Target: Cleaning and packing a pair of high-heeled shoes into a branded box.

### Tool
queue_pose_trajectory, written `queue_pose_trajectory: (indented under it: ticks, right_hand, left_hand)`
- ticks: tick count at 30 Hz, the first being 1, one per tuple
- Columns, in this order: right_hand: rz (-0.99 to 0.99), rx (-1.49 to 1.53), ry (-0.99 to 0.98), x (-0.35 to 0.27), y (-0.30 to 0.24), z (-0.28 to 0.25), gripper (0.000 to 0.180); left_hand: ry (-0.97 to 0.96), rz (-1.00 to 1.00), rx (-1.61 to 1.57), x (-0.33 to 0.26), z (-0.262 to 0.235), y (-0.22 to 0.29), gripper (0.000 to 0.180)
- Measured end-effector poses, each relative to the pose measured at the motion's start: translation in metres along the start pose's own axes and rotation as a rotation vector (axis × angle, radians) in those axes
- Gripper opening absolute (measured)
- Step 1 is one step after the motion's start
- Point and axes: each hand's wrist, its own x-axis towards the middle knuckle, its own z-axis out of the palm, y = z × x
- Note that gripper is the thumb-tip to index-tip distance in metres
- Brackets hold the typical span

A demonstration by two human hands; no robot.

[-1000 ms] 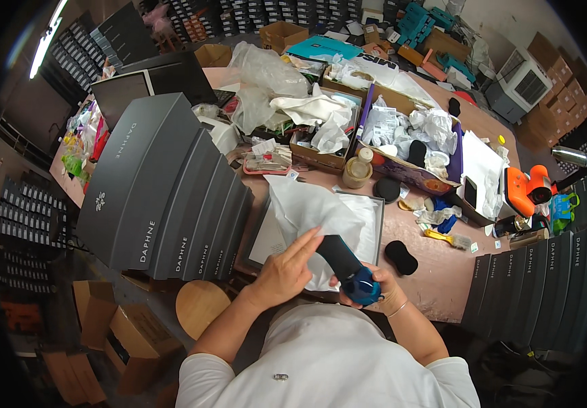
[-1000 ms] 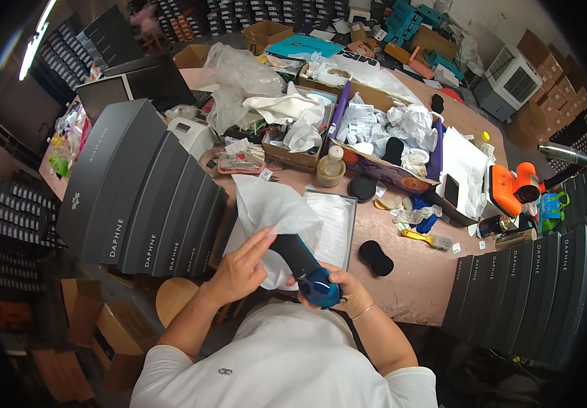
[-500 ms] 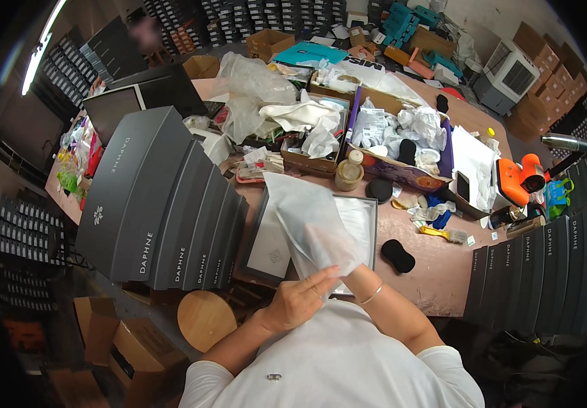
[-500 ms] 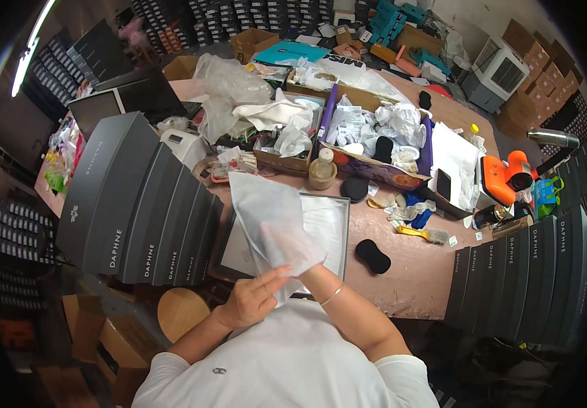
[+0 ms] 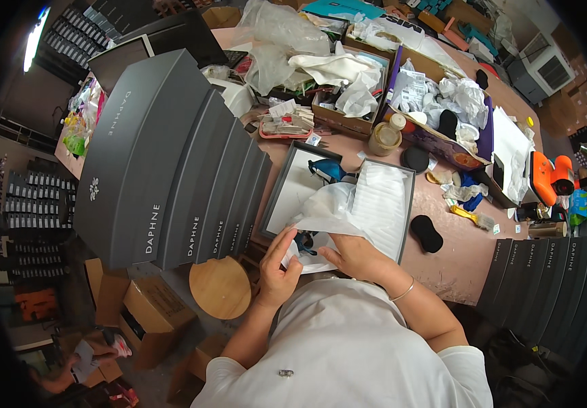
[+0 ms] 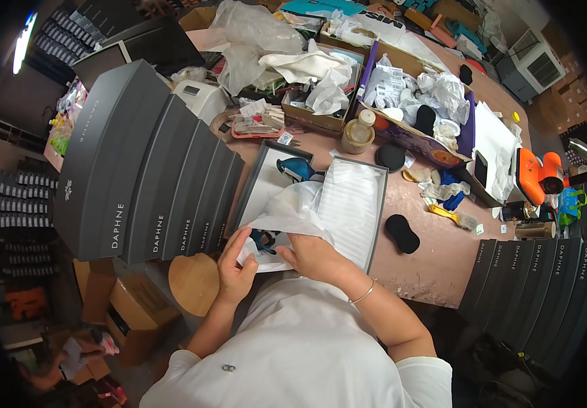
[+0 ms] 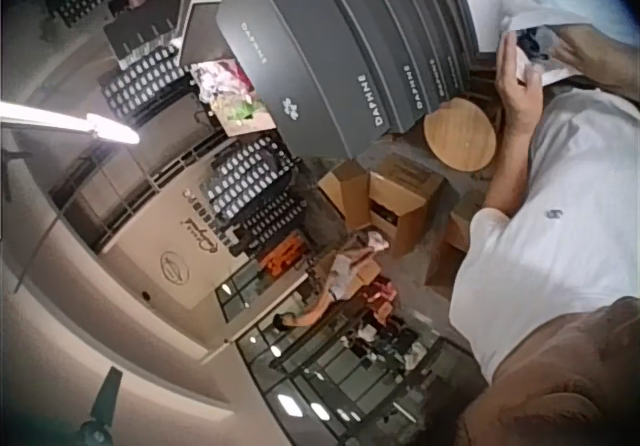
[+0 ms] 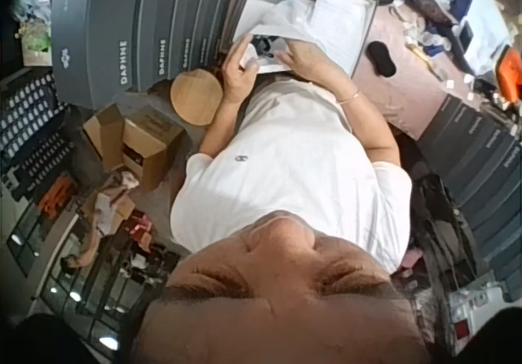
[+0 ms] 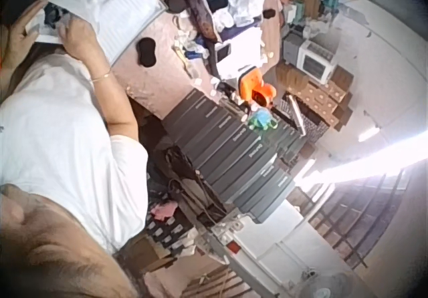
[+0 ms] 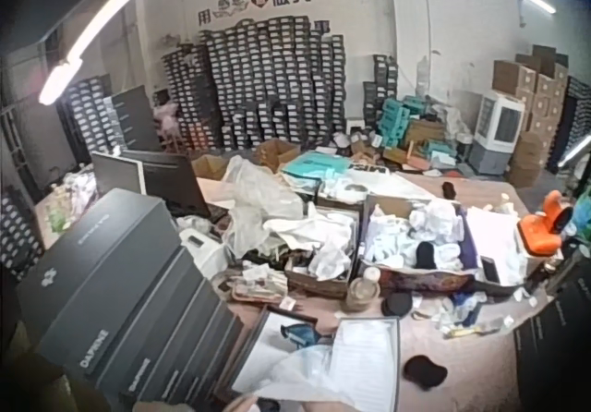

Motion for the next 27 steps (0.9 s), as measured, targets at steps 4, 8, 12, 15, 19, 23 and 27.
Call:
queue_pose_trajectory:
  ticks: [4,8,12,15,19,23,27]
  right_hand:
    - [0.474,0.086,-0.566,0.026,-0.021,-0.018,0.048]
    - [0.661,0.645,-0.053,-0.014,0.002,-0.001,0.044]
    - [0.272,0.307,0.073,-0.038,0.048,0.004,0.038]
    - [-0.090,0.348,0.182,-0.063,0.094,-0.002,0.044]
    - [0.332,1.042,0.112,-0.086,0.054,-0.034,0.055]
    - [0.102,0.404,0.065,-0.092,0.044,-0.048,0.058]
    - [0.184,1.684,0.049,-0.123,0.044,-0.057,0.071]
  left_hand:
    - [-0.071,0.255,0.110,-0.001,0.011,0.017,0.051]
    - [-0.166,0.445,0.049,0.003,0.029,0.030,0.046]
    - [-0.429,0.500,-0.038,-0.003,0.039,0.045,0.049]
    - [-0.056,0.044,-0.365,-0.029,0.029,0.018,0.066]
    - [-0.026,-0.670,-0.966,-0.010,0.022,-0.030,0.070]
    - [0.114,-0.737,-0.908,0.036,0.050,-0.052,0.048]
    - [0.054,-0.821,-1.016,0.093,0.031,-0.093,0.045]
